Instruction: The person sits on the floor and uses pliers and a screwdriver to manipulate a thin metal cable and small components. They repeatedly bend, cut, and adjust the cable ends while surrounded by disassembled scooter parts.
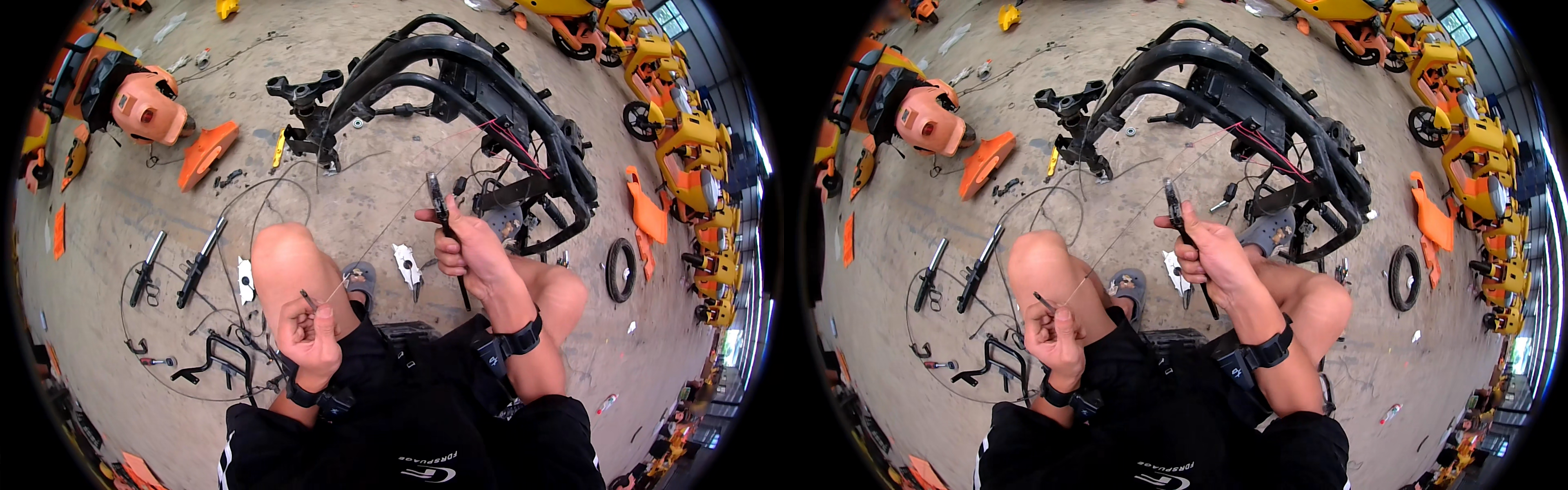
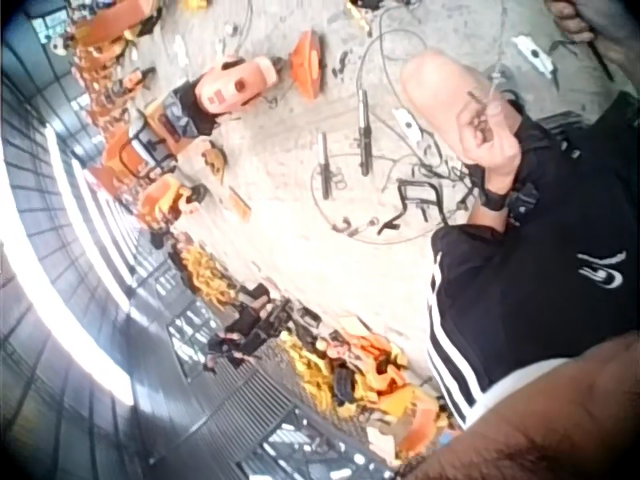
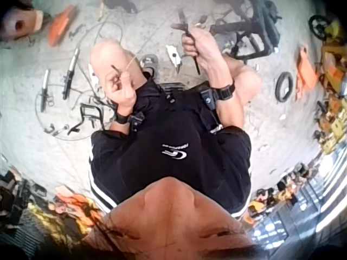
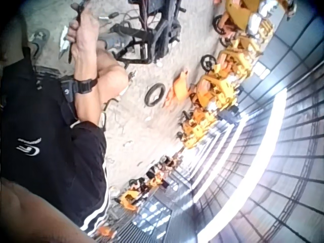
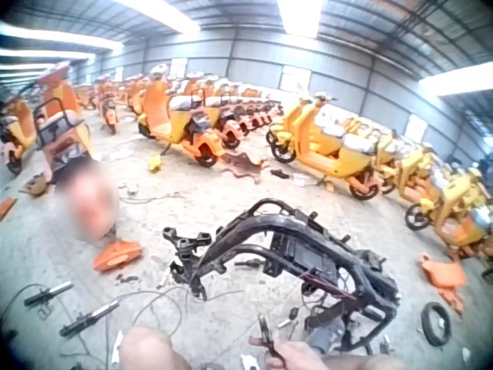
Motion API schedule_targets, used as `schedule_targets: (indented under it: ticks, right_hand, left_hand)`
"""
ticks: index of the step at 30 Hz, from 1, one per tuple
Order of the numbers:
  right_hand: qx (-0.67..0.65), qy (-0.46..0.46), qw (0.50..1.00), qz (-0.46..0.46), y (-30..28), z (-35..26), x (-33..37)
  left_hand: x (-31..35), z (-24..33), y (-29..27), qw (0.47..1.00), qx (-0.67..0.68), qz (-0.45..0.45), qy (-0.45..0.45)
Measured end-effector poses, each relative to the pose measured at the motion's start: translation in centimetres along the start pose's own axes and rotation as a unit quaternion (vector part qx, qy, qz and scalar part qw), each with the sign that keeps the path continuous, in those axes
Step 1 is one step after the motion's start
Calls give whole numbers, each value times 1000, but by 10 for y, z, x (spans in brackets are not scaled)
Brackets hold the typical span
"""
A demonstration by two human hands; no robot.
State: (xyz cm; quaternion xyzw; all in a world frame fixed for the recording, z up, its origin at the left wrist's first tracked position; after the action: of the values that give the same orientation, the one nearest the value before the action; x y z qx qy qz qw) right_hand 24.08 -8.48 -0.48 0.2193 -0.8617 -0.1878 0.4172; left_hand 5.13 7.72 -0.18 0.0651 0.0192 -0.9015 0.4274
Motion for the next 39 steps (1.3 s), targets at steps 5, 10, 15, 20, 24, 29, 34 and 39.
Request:
schedule_targets:
  ticks: [5, 10, 15, 20, 24, 29, 34, 39]
  right_hand:
    - [0, 3, 1000, -16, 4, 5, -1]
    - [9, 8, 1000, 4, 7, 9, 4]
    - [-8, 23, 1000, 0, 8, 13, 5]
    - [-25, 22, 999, -29, 7, 7, 7]
    - [-12, 23, 999, -46, -1, 2, 4]
    - [16, 36, 997, -68, -10, -8, -5]
    - [56, 39, 997, -47, -18, -19, -4]
    - [63, 37, 997, -29, -24, -27, -2]
  left_hand:
    - [0, -2, -3, 1000, -6, 1, -11]
    - [-1, -1, -4, 1000, -9, 2, -8]
    - [0, -3, -10, 1000, 15, 15, -13]
    - [2, 3, -2, 1000, 3, -2, 20]
    - [3, 4, 5, 999, -16, -25, 33]
    - [3, 1, 5, 1000, -3, -20, 16]
    - [3, 4, 3, 999, -34, -16, 28]
    - [3, 0, 4, 1000, -12, -17, 21]
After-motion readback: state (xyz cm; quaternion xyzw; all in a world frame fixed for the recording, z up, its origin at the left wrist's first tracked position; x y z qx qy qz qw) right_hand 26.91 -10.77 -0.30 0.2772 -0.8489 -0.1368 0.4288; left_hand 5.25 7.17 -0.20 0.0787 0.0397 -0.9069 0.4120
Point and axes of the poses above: each hand's wrist, its own x-axis away from the middle knuckle, its own y-axis out of the palm, z = x × y, the point moved 10 cm from there along -x, towards the middle knuckle, and after that the axes turned 13 degrees about -x, right-handed, at the moved point
